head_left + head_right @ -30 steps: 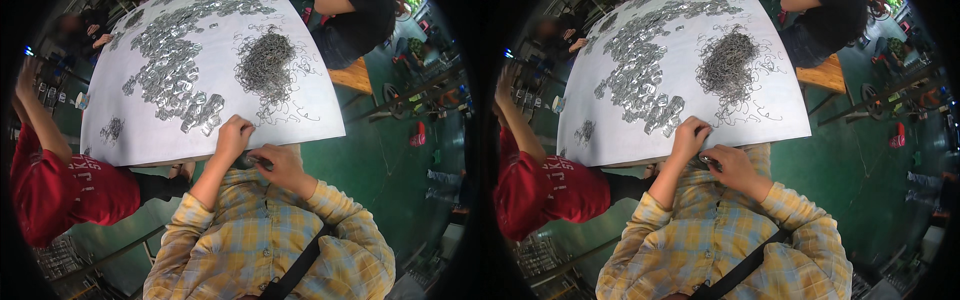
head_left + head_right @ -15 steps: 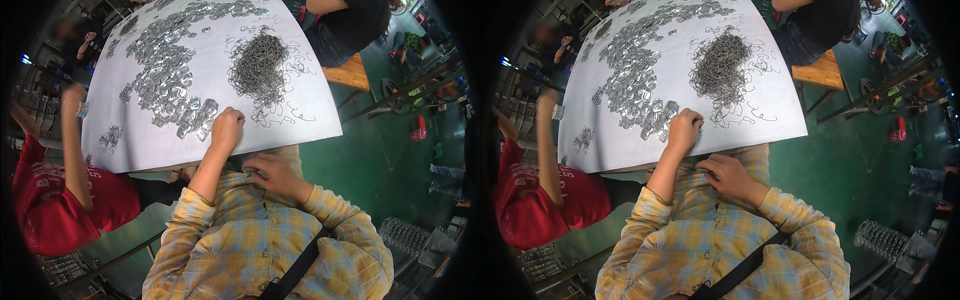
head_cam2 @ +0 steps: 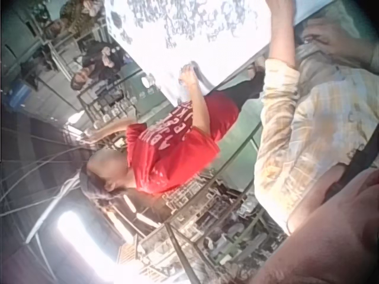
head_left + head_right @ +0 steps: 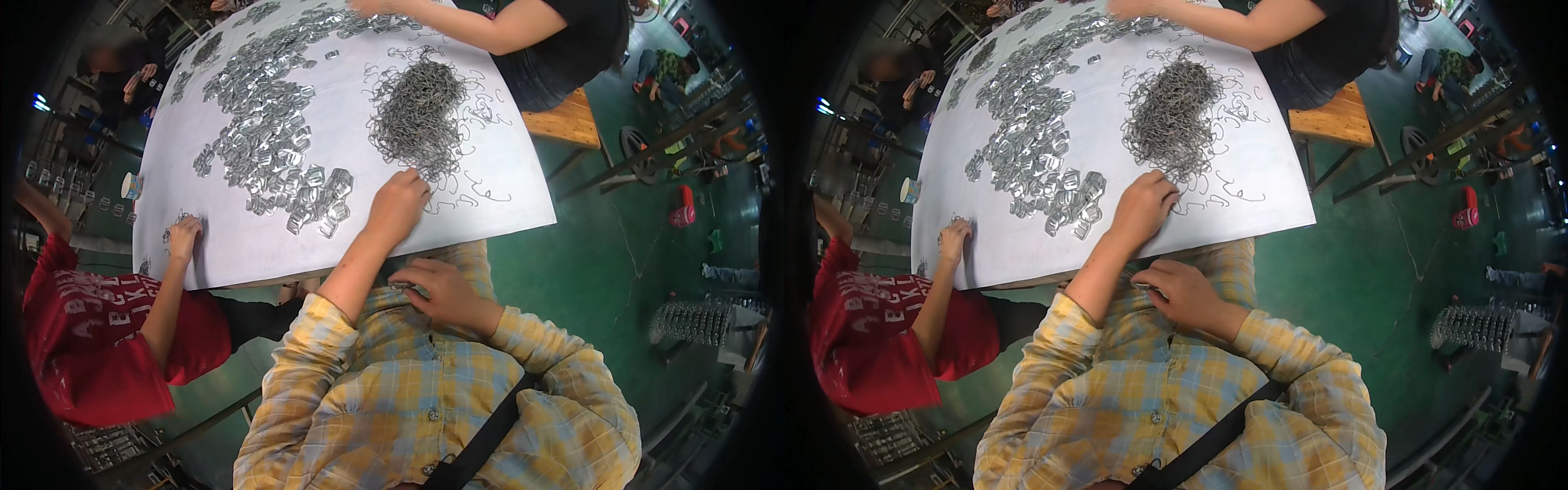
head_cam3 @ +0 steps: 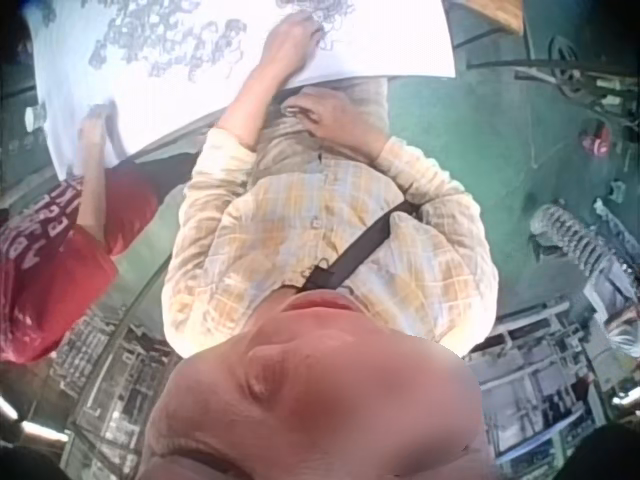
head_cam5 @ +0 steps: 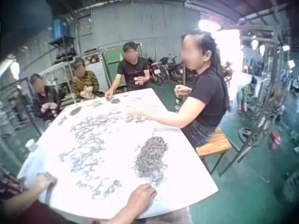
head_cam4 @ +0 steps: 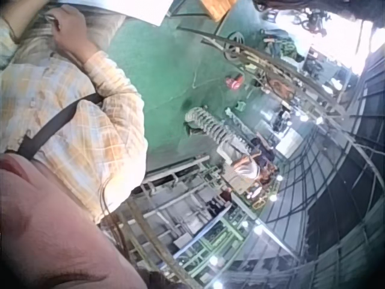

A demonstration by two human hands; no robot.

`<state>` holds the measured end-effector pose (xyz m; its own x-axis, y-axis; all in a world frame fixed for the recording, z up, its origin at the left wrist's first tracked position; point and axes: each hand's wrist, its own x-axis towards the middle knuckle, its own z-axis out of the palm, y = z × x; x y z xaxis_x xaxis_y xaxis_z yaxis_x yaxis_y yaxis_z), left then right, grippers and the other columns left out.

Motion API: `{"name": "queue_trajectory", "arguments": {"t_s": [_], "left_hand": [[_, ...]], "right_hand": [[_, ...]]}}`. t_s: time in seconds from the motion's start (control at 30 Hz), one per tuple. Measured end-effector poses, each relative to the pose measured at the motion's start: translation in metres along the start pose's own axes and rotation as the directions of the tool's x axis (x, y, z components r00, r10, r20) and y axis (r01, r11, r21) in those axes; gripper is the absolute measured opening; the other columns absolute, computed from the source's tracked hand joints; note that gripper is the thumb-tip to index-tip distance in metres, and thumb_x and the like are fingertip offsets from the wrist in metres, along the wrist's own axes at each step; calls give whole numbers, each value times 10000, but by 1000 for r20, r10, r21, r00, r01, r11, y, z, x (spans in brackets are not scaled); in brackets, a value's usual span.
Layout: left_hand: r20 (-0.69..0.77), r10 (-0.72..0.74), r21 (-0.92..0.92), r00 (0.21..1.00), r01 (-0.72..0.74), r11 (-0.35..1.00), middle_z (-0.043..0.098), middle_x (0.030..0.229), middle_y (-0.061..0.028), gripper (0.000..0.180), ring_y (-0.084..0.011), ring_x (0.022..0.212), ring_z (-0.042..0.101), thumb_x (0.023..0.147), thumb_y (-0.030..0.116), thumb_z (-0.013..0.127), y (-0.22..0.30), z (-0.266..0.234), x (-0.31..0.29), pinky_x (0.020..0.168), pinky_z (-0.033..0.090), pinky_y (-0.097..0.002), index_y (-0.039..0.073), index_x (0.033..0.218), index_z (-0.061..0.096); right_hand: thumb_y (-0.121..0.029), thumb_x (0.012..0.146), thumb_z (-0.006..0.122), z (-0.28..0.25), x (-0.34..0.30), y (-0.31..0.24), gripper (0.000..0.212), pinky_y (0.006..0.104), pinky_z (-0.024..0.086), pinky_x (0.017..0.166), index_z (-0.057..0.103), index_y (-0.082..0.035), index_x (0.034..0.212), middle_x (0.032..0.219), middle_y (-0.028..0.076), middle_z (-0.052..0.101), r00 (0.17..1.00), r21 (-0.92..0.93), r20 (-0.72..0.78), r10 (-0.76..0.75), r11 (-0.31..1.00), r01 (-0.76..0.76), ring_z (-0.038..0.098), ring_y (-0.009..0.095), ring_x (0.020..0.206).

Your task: The person sorts and connects small metal tags from a pile on a table, eventually lifting a long string of the connected tags.

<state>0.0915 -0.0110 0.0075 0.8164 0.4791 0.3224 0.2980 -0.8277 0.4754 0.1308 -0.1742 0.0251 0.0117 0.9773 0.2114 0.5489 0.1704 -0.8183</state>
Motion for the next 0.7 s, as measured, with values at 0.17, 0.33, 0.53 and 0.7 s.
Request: {"name": "queue_trajectory", "arguments": {"t_s": [0.17, 0.33, 0.53, 0.7], "left_hand": [[26, 159, 226, 987, -160, 961, 572, 786, -140, 78, -291, 758, 572, 678, 30, 566, 6, 21, 8, 671, 492, -370, -10, 650, 626], [192, 180, 448, 965, -249, 859, 590, 764, -125, 82, -259, 719, 600, 648, 53, 575, 18, 15, 20, 589, 512, -354, 11, 612, 636], [148, 115, 378, 982, -164, 911, 582, 769, -135, 46, -296, 735, 596, 672, 38, 567, 13, 17, 26, 618, 502, -388, 13, 656, 602], [91, -19, 35, 996, 16, 999, 549, 759, -112, 45, -259, 674, 558, 691, 48, 575, -5, -1, 8, 600, 441, -363, 4, 697, 569]], "right_hand": [[-28, 729, 596, 4, -4, -1, 276, 389, 464, 672, 592, -99, 996, 835, 84, 538, 999, 10, -11, -37, 999, 37, 561, 285, 787], [-30, 712, 599, 7, -3, 4, 285, 406, 454, 688, 584, -94, 989, 832, 95, 527, 999, 6, -32, -4, 1000, 4, 547, 301, 810], [-22, 690, 605, 12, -4, 7, 283, 409, 455, 713, 578, -55, 970, 847, 106, 521, 992, 12, -41, -116, 993, 117, 547, 311, 830], [-18, 693, 609, 14, -7, 4, 268, 414, 459, 723, 587, -51, 958, 863, 107, 536, 994, 25, -70, -81, 996, 83, 559, 311, 848]]}}
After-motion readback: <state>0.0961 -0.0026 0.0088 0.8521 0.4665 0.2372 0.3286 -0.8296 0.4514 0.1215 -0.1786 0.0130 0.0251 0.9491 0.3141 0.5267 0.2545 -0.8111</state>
